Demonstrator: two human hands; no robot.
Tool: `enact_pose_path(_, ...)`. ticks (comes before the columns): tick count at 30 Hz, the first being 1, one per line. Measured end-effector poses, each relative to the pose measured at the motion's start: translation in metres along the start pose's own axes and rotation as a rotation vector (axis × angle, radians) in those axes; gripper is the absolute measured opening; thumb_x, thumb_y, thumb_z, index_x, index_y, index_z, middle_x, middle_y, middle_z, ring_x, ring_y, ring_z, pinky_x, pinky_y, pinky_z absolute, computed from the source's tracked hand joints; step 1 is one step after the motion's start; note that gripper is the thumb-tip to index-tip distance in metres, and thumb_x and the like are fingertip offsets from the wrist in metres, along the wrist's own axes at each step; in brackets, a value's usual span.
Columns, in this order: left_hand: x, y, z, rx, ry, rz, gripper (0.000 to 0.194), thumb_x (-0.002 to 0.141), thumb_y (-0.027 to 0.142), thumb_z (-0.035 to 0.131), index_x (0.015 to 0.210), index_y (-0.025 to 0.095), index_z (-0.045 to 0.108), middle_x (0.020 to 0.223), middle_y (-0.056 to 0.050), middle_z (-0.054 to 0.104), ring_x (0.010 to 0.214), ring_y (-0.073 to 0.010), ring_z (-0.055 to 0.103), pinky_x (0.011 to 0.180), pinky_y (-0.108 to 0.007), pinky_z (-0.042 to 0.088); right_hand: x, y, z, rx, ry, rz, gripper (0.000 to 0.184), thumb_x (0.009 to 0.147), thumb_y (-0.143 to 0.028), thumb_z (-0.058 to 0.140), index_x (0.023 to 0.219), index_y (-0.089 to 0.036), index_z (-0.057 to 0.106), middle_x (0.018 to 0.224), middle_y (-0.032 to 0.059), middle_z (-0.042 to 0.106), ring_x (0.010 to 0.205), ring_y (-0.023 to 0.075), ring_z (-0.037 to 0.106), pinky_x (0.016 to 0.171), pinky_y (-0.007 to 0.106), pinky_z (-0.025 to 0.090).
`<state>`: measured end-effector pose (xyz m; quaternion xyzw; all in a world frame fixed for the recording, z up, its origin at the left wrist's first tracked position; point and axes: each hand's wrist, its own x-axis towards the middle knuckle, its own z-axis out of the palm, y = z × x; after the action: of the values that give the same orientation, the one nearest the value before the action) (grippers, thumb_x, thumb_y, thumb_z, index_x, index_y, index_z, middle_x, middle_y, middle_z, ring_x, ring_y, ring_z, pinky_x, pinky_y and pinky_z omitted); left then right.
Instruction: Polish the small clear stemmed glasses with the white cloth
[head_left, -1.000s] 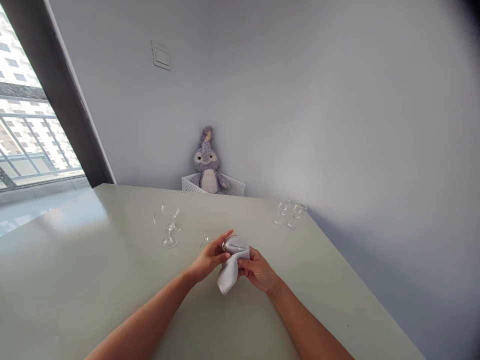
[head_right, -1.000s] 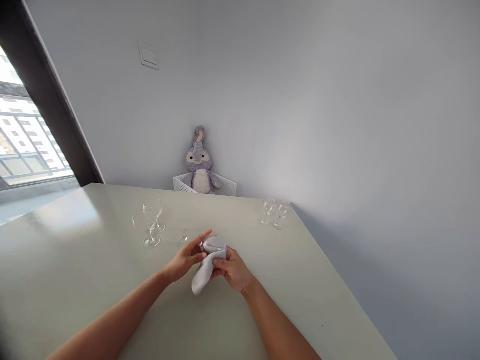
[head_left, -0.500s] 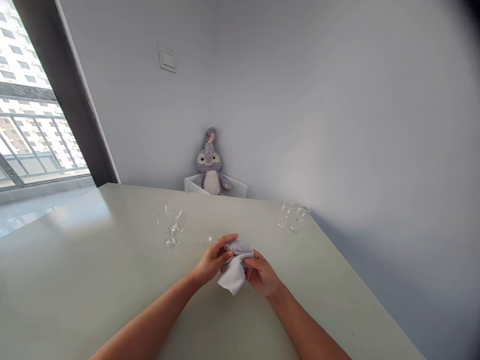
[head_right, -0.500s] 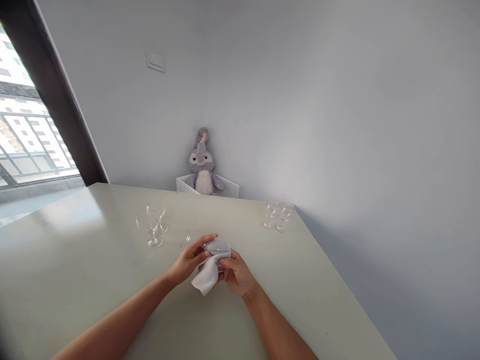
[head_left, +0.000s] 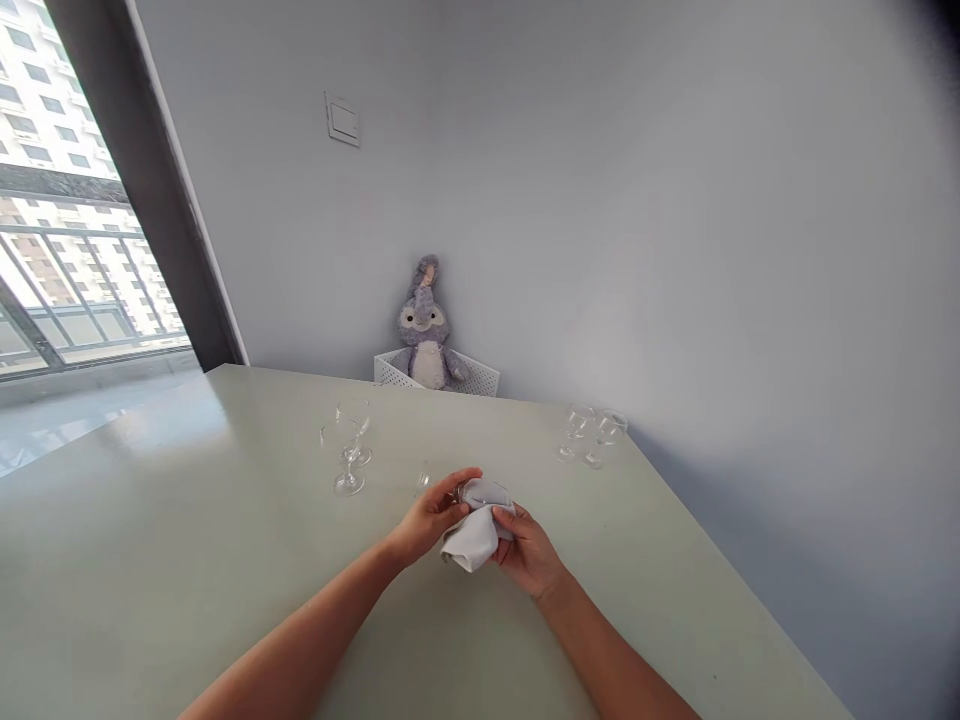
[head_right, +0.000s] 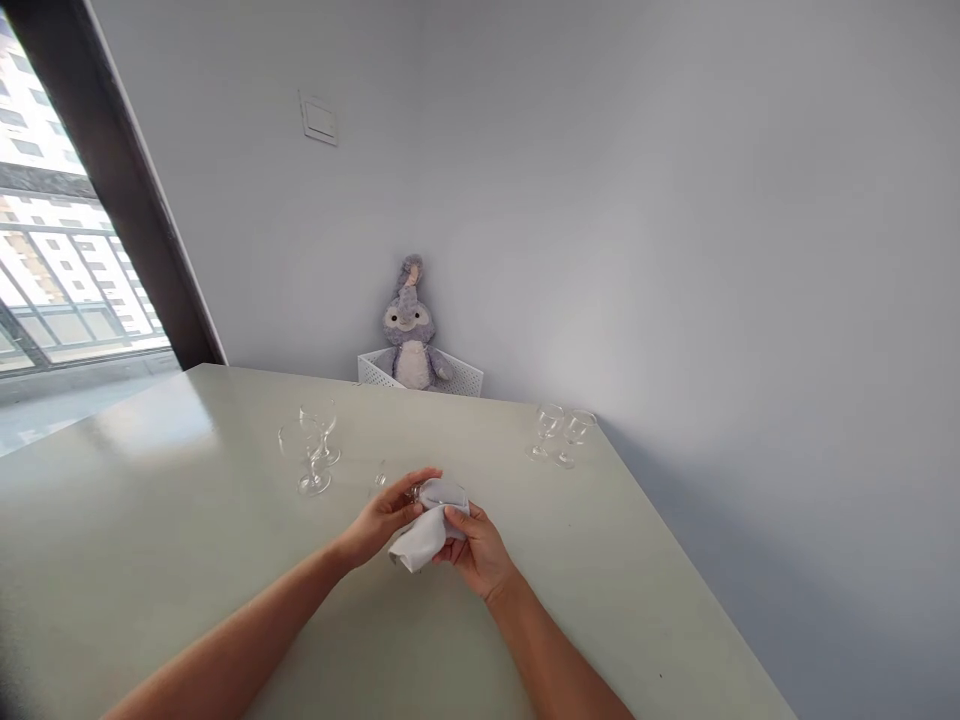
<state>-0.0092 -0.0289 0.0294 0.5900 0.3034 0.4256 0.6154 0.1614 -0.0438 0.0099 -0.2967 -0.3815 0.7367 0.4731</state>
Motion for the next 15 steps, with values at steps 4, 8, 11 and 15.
enact_pose_path(4,0.001,0.004,-0.001,0.006,0.040,0.036,0.052,0.075,0.038,0.059,0.122,0.021,0.047,0.107,-0.008,0.056,0.091,-0.0176,0.052,0.082,-0.032,0.043,-0.002,-0.003,0.001,-0.208,-0.074,-0.051,0.032,0.072,-0.037,0.065,0.096,-0.016,0.063,0.075,0.0036,0.061,0.063,0.0146,0.055,0.055,0.027,0.047)
enact_pose_path(8,0.004,-0.001,-0.003,-0.011,0.104,-0.098,0.054,0.079,0.048,0.049,0.123,0.017,0.044,0.068,0.001,0.052,0.065,-0.0122,0.052,0.067,-0.032,0.048,-0.007,-0.001,0.009,-0.681,-0.035,-0.251,0.022,0.069,-0.034,0.068,0.083,-0.017,0.067,0.075,0.0028,0.061,0.069,0.0153,0.052,0.066,0.029,0.045)
enact_pose_path(11,0.002,-0.003,-0.001,0.005,0.130,-0.120,0.052,0.081,0.052,0.043,0.119,0.018,0.048,0.071,0.000,0.051,0.065,-0.0114,0.051,0.065,-0.029,0.046,-0.007,0.001,0.010,-0.676,0.016,-0.276,0.021,0.068,-0.035,0.069,0.077,-0.016,0.066,0.069,0.0017,0.059,0.066,0.0150,0.052,0.064,0.028,0.045)
enact_pose_path(15,-0.002,-0.001,0.001,-0.015,0.006,-0.050,0.053,0.079,0.043,0.052,0.127,0.023,0.040,0.084,-0.002,0.055,0.069,-0.0103,0.050,0.062,-0.022,0.042,-0.002,0.003,0.004,-0.134,0.053,-0.063,0.028,0.073,-0.042,0.062,0.086,-0.017,0.062,0.067,0.0011,0.058,0.054,0.0125,0.053,0.049,0.025,0.045)
